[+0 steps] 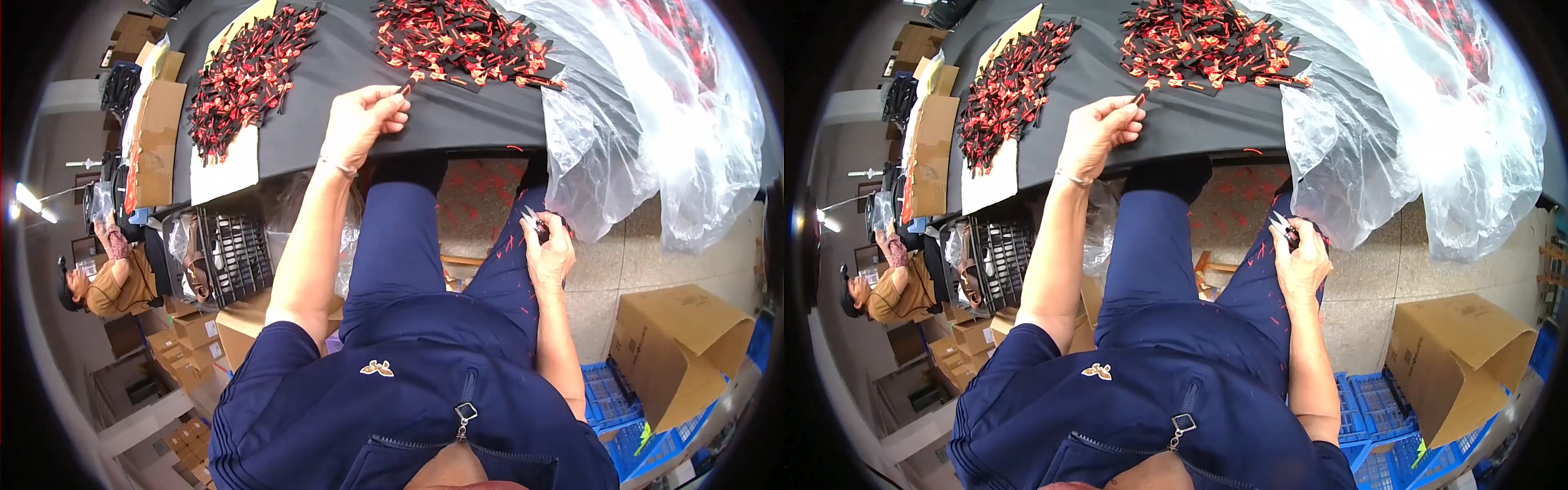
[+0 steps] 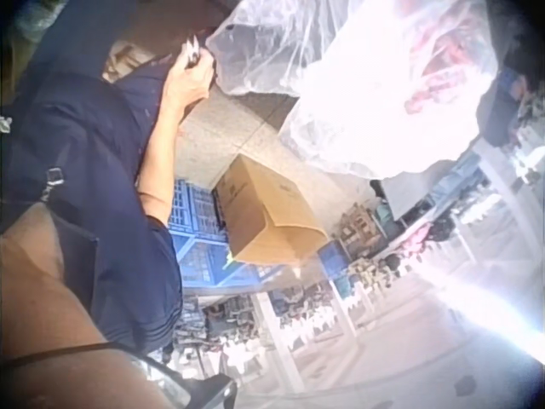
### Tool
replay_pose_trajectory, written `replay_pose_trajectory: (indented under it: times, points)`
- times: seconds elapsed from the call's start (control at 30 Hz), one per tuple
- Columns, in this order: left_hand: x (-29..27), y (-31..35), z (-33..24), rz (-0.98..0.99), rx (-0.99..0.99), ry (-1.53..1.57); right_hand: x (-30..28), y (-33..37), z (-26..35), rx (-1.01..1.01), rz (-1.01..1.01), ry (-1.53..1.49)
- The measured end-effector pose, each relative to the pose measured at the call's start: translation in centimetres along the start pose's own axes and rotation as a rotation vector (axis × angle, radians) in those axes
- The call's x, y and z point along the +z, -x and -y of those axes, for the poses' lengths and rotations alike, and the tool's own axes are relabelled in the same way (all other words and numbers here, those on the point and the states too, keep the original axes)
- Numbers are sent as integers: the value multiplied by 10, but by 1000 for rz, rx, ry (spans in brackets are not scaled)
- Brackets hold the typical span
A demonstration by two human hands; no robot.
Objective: The person assembles small red and black components using a small tool to press them together while working at a table.
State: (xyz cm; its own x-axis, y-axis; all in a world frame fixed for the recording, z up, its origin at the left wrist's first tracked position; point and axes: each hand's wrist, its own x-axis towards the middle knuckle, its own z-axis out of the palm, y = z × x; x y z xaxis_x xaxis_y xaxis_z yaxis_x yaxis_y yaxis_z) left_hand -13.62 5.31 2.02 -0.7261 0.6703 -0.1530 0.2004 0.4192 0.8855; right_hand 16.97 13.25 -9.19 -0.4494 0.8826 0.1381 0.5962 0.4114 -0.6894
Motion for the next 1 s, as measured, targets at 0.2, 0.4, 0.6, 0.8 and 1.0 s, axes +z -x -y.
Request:
replay_pose_trajectory:
  times: [0.2, 0.4, 0.6, 0.8, 1.0]
  points:
    - [19, 56, 2, 321, -246, 910, -8, 11, 7, 103, 34, -170]
    - [55, 106, -11, 420, -303, 819, -43, 12, 59, 114, -27, -599]
    - [72, 129, -18, 437, -258, 698, -65, 0, 81, -259, -179, -314]
    - [76, 137, -22, 451, -238, 673, -65, 6, 76, -353, -199, -176]
    - [78, 137, -18, 447, -251, 682, -63, 6, 72, -373, -195, -169]
